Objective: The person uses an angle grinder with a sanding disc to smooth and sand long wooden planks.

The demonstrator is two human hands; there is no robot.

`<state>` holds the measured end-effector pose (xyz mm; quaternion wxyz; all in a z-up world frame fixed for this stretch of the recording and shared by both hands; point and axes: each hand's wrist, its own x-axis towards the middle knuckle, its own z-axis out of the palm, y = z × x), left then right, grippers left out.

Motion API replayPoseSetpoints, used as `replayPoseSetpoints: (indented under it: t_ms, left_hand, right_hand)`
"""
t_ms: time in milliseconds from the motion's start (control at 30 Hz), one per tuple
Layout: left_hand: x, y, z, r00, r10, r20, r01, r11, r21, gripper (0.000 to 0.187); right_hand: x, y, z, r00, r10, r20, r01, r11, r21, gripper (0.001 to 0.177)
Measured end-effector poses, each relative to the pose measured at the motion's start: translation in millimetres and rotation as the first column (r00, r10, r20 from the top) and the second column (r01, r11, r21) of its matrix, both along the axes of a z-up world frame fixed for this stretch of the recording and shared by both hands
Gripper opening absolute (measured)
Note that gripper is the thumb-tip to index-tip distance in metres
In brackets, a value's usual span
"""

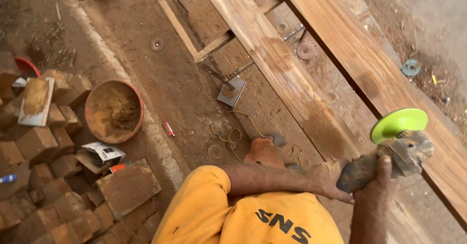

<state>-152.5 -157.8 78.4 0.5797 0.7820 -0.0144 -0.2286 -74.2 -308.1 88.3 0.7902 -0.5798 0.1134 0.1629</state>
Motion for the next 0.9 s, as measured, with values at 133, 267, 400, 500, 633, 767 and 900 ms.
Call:
replayPoseSetpoints:
  t_ms: [133,267,400,500,633,767,900]
  left_hand:
    - [-23.4,4.8,35.6,0.960,0.256,-0.111,-0.249,0.966,0.072,0.104]
    - [-49.8,10.5,25.1,0.906,0.419,0.057,-0.412,0.905,-0.105,0.121]
    - [-73.4,9.5,17.6,0.909,0.410,0.077,-0.417,0.899,0.134,0.116]
    - [-88.2,-3.6,31.3,0.876,0.480,-0.042,-0.444,0.837,0.321,0.111]
    - [-98.8,1.1,52.1,0.726,0.681,0.093,-0.635,0.612,0.472,0.085]
    - [-98.4,17.6,59.0,0.647,0.713,0.271,-0.753,0.542,0.373,0.074]
    - [-89.9,49.4,69.1,0.611,0.749,0.256,-0.783,0.526,0.332,0.065]
  right_hand:
    - [-16.6,13.3,11.4,0.960,0.206,0.190,-0.196,0.978,-0.073,0.050]
    - [-32.2,28.7,32.5,0.928,0.370,0.039,-0.362,0.871,0.332,0.062]
    - [-50.8,31.0,-4.5,0.864,0.493,-0.100,-0.425,0.822,0.378,0.060]
    - [-69.9,30.8,-21.5,0.857,0.506,-0.095,-0.447,0.823,0.350,0.057]
    - [-82.6,58.5,0.3,0.832,0.553,-0.034,-0.523,0.805,0.281,0.057]
    - [-85.5,78.1,-5.2,0.844,0.534,-0.050,-0.520,0.838,0.164,0.062]
    - [-84.9,111.9,20.3,0.803,0.591,0.084,-0.591,0.807,-0.027,0.070]
